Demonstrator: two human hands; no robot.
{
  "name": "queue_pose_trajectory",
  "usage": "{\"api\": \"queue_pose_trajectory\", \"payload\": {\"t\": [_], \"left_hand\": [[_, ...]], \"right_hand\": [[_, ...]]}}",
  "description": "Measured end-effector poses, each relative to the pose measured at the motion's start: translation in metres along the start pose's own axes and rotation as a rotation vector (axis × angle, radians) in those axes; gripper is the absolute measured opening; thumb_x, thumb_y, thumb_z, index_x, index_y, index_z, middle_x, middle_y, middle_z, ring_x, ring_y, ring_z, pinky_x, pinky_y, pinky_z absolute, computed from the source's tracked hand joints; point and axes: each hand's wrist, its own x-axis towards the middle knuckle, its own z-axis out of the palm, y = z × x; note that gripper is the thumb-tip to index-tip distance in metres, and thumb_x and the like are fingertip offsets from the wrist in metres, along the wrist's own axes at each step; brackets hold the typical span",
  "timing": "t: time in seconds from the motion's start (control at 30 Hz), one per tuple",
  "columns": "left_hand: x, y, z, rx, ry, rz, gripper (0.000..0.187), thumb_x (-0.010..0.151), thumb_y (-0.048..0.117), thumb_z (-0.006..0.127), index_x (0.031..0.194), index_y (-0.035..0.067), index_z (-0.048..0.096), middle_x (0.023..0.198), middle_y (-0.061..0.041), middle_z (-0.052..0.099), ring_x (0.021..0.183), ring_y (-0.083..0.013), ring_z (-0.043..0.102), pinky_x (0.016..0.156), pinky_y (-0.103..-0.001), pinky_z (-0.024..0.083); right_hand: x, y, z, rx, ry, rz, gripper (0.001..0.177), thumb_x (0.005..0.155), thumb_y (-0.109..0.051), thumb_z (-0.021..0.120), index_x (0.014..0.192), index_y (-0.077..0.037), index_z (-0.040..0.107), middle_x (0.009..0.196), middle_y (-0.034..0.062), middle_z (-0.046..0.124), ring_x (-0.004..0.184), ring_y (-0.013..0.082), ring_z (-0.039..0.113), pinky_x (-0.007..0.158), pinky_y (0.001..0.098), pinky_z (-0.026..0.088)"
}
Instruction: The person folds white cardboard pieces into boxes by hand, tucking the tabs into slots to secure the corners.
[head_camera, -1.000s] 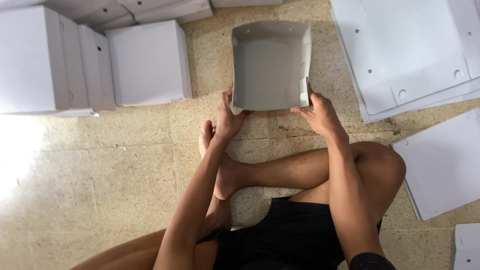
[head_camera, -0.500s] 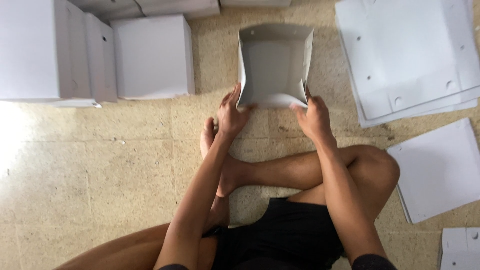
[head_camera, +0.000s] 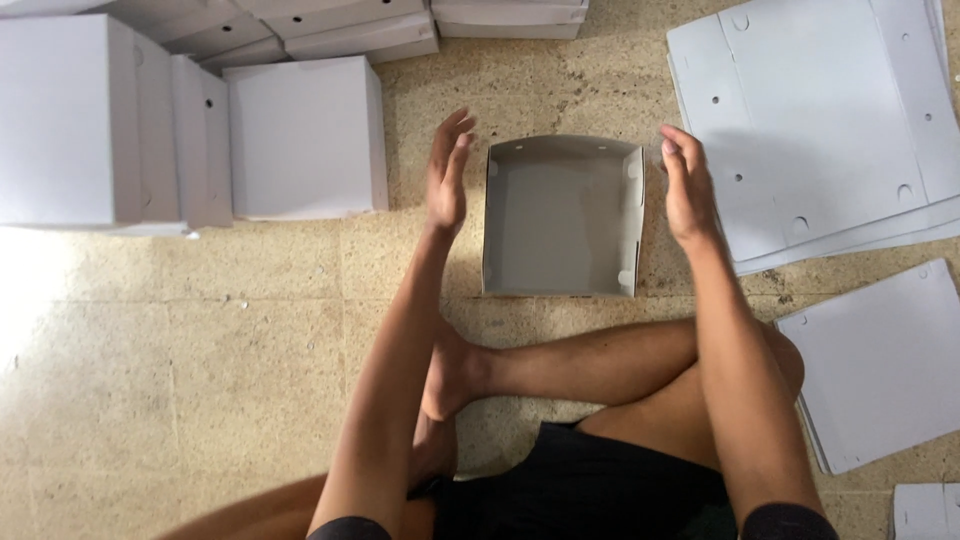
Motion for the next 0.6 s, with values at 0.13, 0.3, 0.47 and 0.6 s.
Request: {"api": "queue_pose_trajectory", "payload": {"t": [0.13,0.3,0.47,0.6], "left_hand": [[0.018,-0.024,0.032,-0.149,-0.103,-0.054,0.049,0.106,0.042,0.05,0.136,0.005,0.06,0.126,-0.02,0.064,0.125,-0.0358,0.055,0.11,-0.052,0.039],[0.015,-0.024,0.053,-0.193,0.006,-0.129,0.037,0.105,0.036,0.053,0.097,0.008,0.076,0.079,-0.003,0.067,0.078,-0.0115,0.056,0.079,-0.029,0.047],[0.015,-0.033,0.062,-0.114,0.159,-0.16,0.047,0.104,0.032,0.052,0.069,0.005,0.069,0.059,-0.004,0.053,0.063,-0.0101,0.038,0.061,-0.025,0.03],[0.015,-0.045,0.069,-0.109,0.185,-0.117,0.049,0.105,0.028,0.051,0.063,0.006,0.063,0.055,-0.005,0.055,0.06,-0.0089,0.037,0.06,-0.025,0.031]], "right_hand": [[0.024,0.01,0.047,0.298,0.081,-0.137,0.05,0.11,-0.042,0.04,0.139,-0.003,0.051,0.138,0.0251,0.052,0.135,0.0398,0.042,0.116,0.0515,0.027],[0.035,0.032,0.054,0.258,0.072,-0.206,0.046,0.113,-0.041,0.032,0.115,-0.006,0.061,0.112,0.0148,0.063,0.114,0.0247,0.056,0.107,0.039,0.035],[0.039,0.048,0.067,0.247,0.175,-0.125,0.051,0.115,-0.041,0.027,0.087,-0.01,0.057,0.086,0.0081,0.066,0.089,0.0173,0.054,0.092,0.0296,0.037],[0.04,0.048,0.071,0.263,0.179,-0.138,0.051,0.115,-0.041,0.028,0.081,-0.012,0.05,0.08,0.0087,0.063,0.085,0.018,0.056,0.091,0.031,0.041]]}}
